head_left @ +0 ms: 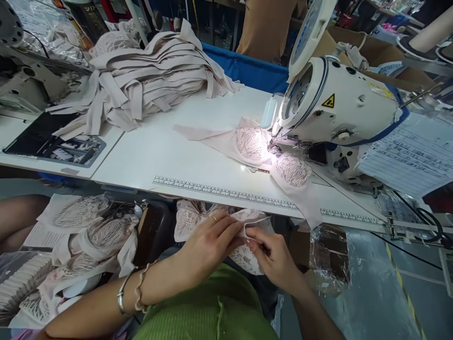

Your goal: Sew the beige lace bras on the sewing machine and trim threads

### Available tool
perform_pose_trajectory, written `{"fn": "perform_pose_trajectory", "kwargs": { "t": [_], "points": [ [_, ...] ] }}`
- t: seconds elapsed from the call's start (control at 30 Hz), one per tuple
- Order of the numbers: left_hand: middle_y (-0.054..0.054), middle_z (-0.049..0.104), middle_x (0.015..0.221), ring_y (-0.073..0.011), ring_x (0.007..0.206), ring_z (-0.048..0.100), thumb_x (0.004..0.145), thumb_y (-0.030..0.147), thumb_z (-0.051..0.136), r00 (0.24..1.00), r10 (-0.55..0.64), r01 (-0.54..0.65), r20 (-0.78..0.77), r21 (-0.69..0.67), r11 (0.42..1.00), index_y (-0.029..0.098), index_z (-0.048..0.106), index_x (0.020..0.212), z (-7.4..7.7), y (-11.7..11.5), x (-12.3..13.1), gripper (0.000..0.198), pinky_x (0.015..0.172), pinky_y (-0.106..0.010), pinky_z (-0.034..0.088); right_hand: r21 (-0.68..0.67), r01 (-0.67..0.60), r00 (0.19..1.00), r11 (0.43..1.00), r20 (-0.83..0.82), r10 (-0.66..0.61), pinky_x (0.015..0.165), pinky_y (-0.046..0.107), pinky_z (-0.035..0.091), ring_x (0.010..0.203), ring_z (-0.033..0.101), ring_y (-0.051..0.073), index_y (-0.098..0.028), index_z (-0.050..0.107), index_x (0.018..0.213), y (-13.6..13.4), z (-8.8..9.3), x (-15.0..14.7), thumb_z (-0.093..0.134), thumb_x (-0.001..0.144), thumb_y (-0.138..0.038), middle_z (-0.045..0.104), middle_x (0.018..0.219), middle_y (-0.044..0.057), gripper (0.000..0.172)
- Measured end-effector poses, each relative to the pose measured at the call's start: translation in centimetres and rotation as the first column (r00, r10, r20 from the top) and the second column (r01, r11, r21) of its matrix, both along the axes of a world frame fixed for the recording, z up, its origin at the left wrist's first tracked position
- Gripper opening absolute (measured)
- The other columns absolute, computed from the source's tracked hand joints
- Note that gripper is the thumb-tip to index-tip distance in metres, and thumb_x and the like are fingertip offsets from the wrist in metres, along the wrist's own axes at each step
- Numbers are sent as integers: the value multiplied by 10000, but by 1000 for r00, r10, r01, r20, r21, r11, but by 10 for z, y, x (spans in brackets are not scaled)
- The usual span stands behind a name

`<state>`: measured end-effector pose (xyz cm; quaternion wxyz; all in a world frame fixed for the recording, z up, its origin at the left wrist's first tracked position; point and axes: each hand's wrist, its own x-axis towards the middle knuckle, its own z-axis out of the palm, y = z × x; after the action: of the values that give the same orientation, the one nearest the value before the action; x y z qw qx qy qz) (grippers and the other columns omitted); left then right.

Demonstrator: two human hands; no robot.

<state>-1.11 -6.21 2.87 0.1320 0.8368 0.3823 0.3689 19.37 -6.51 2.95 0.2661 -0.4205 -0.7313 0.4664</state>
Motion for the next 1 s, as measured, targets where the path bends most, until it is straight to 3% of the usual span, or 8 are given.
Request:
{"fn": "perform_pose_trajectory", "kwargs": {
  "t": [0.13, 0.23, 0.33, 0.4, 0.47, 0.57, 0.7, 1.0],
  "points": [
    [-98, 717, 899, -228, 858, 647, 974, 140, 583, 996, 34, -32, 84, -31, 999, 134, 632, 1069, -12, -1, 2, 107, 766, -349, 589, 164, 24, 1000, 986, 0, -24, 586, 228, 468, 606, 570, 130, -191, 662, 1075, -3, -7, -6, 506, 997, -200, 647, 761, 10, 175],
    [-66, 713, 856, -188, 800, 657, 930, 107, 597, 967, 99, -45, 234, -225, 973, 159, 676, 975, -10, 0, -2, 104, 695, -271, 556, 404, 134, 986, 905, 32, -161, 632, 256, 516, 686, 630, 156, -205, 703, 988, -3, -11, -6, 559, 964, -156, 676, 872, 53, 155],
    [-38, 715, 800, -159, 714, 657, 854, 169, 689, 910, 248, 2, 331, -604, 797, 174, 719, 847, -3, 3, -6, 31, 604, -222, 503, 591, 194, 945, 783, 100, -310, 685, 303, 546, 810, 673, 191, -206, 733, 933, -1, -13, -3, 566, 934, -102, 663, 1170, 130, 196],
    [-32, 713, 760, -159, 705, 656, 809, 222, 742, 862, 317, 108, 396, -754, 648, 171, 737, 793, 1, 6, -10, 55, 615, -221, 502, 581, 137, 954, 802, 140, -265, 761, 328, 564, 940, 693, 223, -212, 738, 971, 2, -13, 1, 527, 933, -65, 648, 1268, 135, 260],
    [-38, 716, 774, -167, 755, 664, 775, 234, 770, 807, 354, 199, 472, -783, 589, 168, 744, 759, 3, 11, -14, 73, 680, -230, 518, 473, 77, 983, 878, 109, -145, 738, 311, 566, 935, 700, 220, -220, 736, 944, 4, -10, 6, 517, 955, -89, 698, 1131, 110, 255],
    [-46, 711, 875, -175, 857, 667, 727, 197, 807, 737, 398, 226, 547, -753, 618, 177, 742, 720, 3, 16, -25, 68, 736, -230, 515, 220, -8, 1000, 975, -20, 13, 551, 267, 501, 683, 642, 171, -212, 697, 759, 8, -5, 20, 596, 986, -276, 661, 828, 65, 257],
    [-27, 684, 806, -163, 797, 654, 733, 175, 811, 708, 409, 236, 576, -739, 631, 197, 753, 725, 0, 19, -41, 62, 714, -237, 510, 12, -90, 989, 996, -120, 91, 490, 270, 444, 601, 577, 159, -207, 696, 719, 9, 0, 43, 622, 969, -469, 627, 740, 59, 369],
    [-24, 716, 813, -183, 814, 655, 741, 188, 831, 712, 443, 69, 544, -683, 728, 228, 772, 736, -12, 14, -47, 71, 766, -288, 526, 314, 224, 974, 923, -39, -223, 574, 298, 510, 702, 670, 200, -228, 707, 782, 7, -4, 46, 698, 920, -220, 726, 809, 69, 139]
  ]
}}
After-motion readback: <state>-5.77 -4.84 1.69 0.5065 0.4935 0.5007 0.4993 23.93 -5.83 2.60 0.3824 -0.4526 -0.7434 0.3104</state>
